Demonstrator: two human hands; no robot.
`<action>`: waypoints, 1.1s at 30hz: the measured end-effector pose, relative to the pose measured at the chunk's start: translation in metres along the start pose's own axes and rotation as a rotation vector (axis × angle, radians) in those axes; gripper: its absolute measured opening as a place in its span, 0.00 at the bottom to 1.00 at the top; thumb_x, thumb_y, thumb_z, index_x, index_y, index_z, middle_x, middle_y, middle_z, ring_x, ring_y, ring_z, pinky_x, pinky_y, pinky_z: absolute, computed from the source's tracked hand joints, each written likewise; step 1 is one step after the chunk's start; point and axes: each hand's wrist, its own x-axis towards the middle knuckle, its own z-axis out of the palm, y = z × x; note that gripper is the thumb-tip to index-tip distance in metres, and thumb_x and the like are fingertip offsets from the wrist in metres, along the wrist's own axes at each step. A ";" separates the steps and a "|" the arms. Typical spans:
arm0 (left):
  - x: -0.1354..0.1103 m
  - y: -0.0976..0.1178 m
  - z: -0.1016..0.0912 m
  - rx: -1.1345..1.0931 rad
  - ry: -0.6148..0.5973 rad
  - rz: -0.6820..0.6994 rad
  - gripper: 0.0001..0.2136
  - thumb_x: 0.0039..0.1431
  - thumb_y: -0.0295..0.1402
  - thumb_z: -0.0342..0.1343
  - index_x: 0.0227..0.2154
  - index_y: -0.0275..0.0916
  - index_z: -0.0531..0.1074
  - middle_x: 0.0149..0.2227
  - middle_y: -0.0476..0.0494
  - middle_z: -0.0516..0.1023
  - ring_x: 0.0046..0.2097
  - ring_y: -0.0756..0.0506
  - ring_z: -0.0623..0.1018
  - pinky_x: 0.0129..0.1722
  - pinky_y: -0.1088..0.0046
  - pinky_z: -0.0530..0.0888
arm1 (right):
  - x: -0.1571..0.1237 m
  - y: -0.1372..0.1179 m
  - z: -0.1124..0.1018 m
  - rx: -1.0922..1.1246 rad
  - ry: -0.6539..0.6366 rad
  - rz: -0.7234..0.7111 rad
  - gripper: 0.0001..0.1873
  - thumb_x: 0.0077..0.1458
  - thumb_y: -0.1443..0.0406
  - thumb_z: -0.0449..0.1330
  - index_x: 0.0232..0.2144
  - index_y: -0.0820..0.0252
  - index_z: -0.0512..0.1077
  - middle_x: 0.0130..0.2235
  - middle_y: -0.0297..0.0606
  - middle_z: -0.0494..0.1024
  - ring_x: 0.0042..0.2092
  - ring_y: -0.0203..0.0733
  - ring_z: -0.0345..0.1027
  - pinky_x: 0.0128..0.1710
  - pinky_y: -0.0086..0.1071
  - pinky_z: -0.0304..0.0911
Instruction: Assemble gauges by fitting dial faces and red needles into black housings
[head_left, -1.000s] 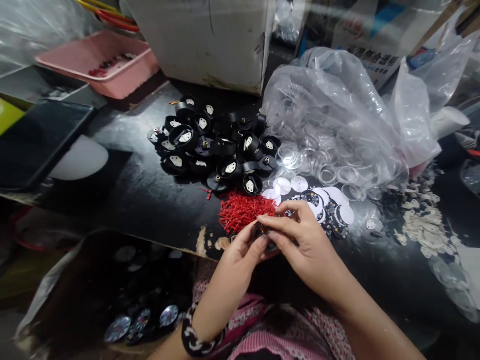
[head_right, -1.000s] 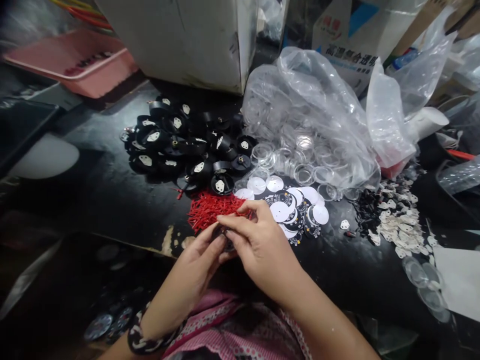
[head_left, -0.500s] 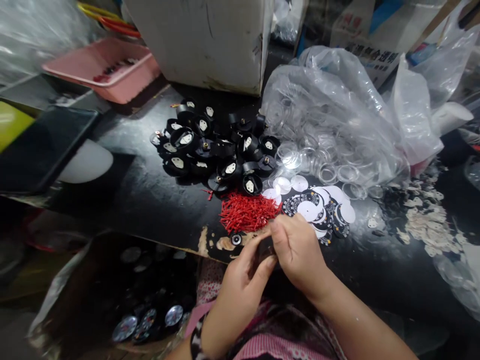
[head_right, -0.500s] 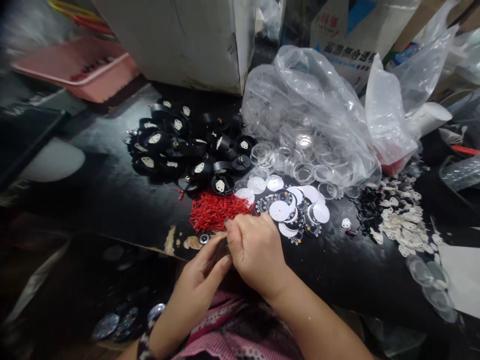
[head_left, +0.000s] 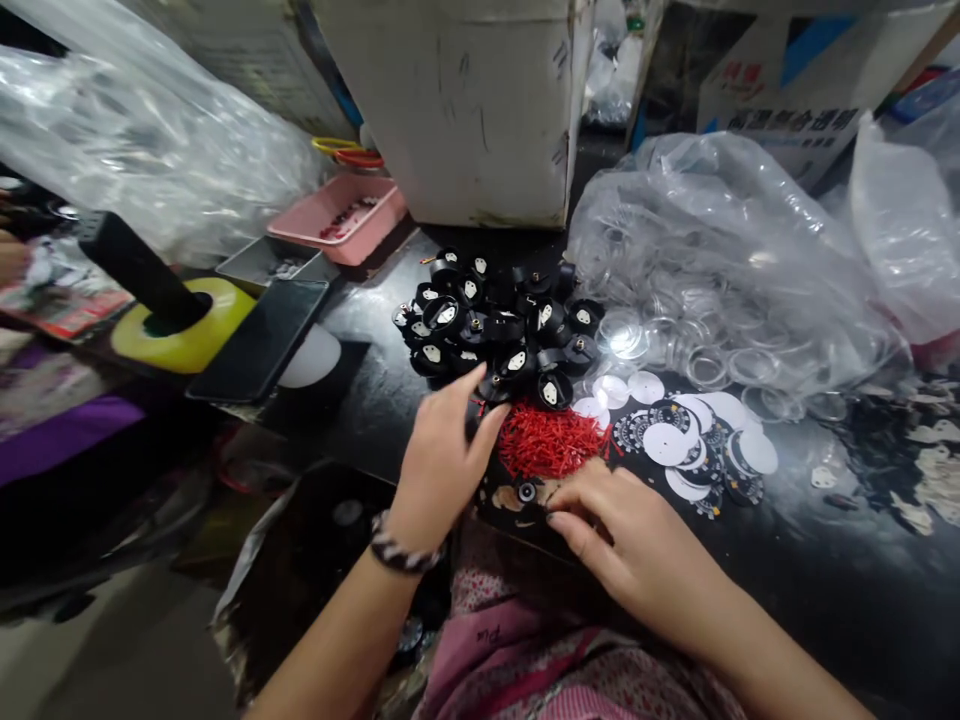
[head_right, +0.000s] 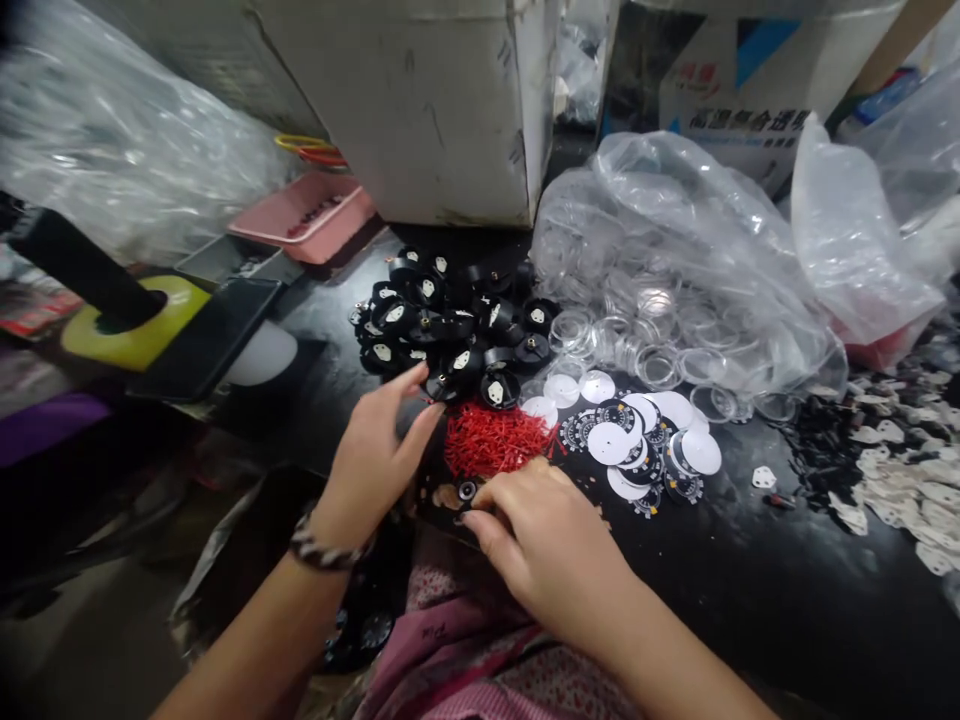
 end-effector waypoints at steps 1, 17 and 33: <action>0.020 0.004 0.009 0.024 0.031 0.014 0.24 0.61 0.42 0.55 0.58 0.40 0.67 0.56 0.35 0.74 0.57 0.34 0.70 0.60 0.56 0.59 | -0.004 0.001 -0.001 -0.013 0.013 0.021 0.06 0.63 0.66 0.55 0.35 0.58 0.73 0.37 0.36 0.79 0.37 0.43 0.68 0.38 0.36 0.58; -0.050 0.034 0.000 -0.513 -0.432 -0.327 0.20 0.50 0.38 0.66 0.48 0.52 0.77 0.52 0.43 0.76 0.56 0.34 0.72 0.61 0.57 0.63 | -0.014 0.026 -0.021 -0.056 0.133 0.065 0.16 0.61 0.71 0.51 0.48 0.57 0.71 0.43 0.39 0.76 0.45 0.41 0.70 0.45 0.36 0.64; -0.051 0.072 0.041 -1.596 -0.160 -1.045 0.18 0.64 0.47 0.50 0.51 0.47 0.74 0.51 0.43 0.80 0.51 0.42 0.79 0.50 0.62 0.78 | -0.029 0.036 -0.018 0.016 0.308 -0.020 0.06 0.62 0.68 0.57 0.36 0.58 0.75 0.41 0.40 0.79 0.45 0.41 0.72 0.47 0.36 0.67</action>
